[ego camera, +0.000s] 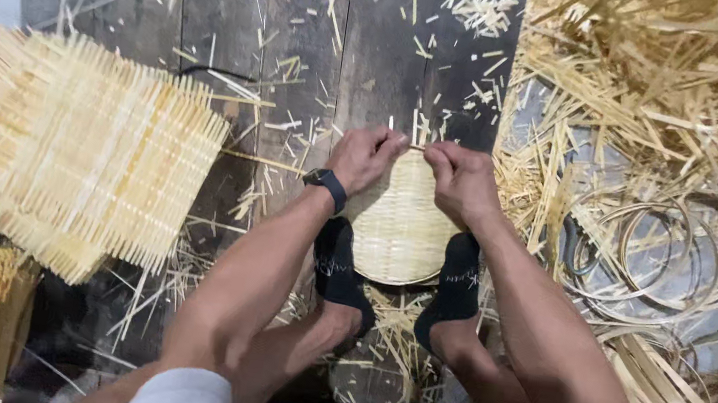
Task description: The person sits on the floor assembling a woven bamboo steamer lid. They trim excess bamboo strips with scissors and pliers, weave and tuck the strips into a circular bamboo rim, press the woven mat into a wooden form, and set the finished lid aside with others.
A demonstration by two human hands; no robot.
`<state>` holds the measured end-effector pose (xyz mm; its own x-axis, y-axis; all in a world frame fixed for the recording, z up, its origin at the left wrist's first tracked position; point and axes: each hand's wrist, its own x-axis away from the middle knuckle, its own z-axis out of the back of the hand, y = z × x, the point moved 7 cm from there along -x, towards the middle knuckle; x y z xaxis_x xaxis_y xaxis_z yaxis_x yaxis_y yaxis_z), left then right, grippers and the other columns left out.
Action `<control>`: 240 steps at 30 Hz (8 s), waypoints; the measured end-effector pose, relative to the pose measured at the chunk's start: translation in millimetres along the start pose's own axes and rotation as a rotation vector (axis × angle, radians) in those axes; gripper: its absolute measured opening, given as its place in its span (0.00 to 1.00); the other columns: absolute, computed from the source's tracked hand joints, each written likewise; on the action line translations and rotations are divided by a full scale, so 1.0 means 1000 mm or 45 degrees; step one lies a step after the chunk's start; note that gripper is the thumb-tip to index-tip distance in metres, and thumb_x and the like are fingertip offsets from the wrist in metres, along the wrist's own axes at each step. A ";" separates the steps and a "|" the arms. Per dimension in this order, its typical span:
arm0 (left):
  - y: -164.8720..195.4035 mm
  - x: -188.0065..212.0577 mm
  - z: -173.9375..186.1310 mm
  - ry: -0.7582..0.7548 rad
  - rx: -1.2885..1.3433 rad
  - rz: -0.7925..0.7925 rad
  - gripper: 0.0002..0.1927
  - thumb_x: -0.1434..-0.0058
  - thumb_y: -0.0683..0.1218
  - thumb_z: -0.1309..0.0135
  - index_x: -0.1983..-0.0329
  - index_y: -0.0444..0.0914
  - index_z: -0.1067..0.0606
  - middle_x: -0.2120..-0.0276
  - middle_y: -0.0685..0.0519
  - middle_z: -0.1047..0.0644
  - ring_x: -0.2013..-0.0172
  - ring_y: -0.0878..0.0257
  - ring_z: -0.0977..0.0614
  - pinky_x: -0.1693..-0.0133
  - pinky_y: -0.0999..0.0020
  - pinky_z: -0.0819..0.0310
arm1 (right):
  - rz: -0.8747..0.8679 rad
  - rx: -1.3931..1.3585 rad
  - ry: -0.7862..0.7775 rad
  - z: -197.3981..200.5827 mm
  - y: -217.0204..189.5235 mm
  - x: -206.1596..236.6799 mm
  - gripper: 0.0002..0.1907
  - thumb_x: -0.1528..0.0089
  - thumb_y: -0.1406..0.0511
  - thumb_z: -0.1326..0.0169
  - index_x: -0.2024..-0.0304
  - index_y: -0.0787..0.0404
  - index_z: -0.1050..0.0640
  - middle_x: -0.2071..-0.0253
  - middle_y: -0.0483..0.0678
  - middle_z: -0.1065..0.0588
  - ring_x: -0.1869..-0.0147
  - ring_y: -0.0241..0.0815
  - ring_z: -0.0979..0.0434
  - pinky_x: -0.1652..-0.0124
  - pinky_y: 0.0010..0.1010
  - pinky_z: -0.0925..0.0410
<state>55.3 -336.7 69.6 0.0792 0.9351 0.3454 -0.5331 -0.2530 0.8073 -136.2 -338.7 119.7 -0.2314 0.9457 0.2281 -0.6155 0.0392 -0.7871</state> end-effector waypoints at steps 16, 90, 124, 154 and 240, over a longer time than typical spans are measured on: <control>0.077 0.061 0.017 0.011 0.130 -0.081 0.27 0.54 0.52 0.23 0.52 0.38 0.18 0.60 0.51 0.15 0.60 0.63 0.14 0.56 0.69 0.18 | 0.077 1.295 -0.490 0.197 0.027 0.127 0.17 0.39 0.54 0.48 0.60 0.58 0.20 0.58 0.54 0.20 0.53 0.58 0.20 0.53 0.49 0.27; 0.171 0.507 0.416 1.077 -0.268 -0.585 0.20 0.33 0.46 0.35 0.40 0.38 0.25 0.47 0.50 0.21 0.48 0.61 0.19 0.45 0.64 0.23 | -0.763 -1.133 0.838 0.069 0.182 0.531 0.14 0.30 0.60 0.49 0.56 0.65 0.22 0.69 0.46 0.27 0.70 0.41 0.31 0.73 0.35 0.39; 0.378 0.461 0.167 0.064 -0.593 -1.107 0.35 0.41 0.57 0.32 0.33 0.40 0.26 0.43 0.39 0.26 0.44 0.47 0.23 0.44 0.52 0.22 | -0.730 -0.984 0.655 0.146 0.132 0.398 0.14 0.36 0.59 0.44 0.55 0.63 0.19 0.61 0.54 0.21 0.58 0.48 0.22 0.56 0.37 0.31; 0.086 0.121 -0.075 0.365 -0.704 -0.241 0.62 0.64 0.63 0.29 0.29 0.33 0.40 0.41 0.37 0.29 0.41 0.40 0.32 0.39 0.36 0.50 | -0.390 0.742 0.360 0.108 0.214 0.185 0.40 0.55 0.58 0.28 0.49 0.73 0.30 0.47 0.69 0.31 0.45 0.71 0.30 0.46 0.53 0.36; 0.114 0.147 -0.072 0.274 -0.466 -0.439 0.49 0.59 0.57 0.29 0.31 0.50 0.36 0.30 0.29 0.43 0.31 0.32 0.43 0.33 0.40 0.48 | -0.178 1.060 -0.190 0.091 0.137 0.116 0.20 0.36 0.54 0.48 0.54 0.64 0.23 0.58 0.57 0.25 0.53 0.52 0.25 0.52 0.44 0.30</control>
<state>-54.9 -209.9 178.3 0.1472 0.9880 -0.0466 -0.7684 0.1439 0.6236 -315.6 -253.0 90.3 -0.1734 0.8951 0.4108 -0.9848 -0.1529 -0.0823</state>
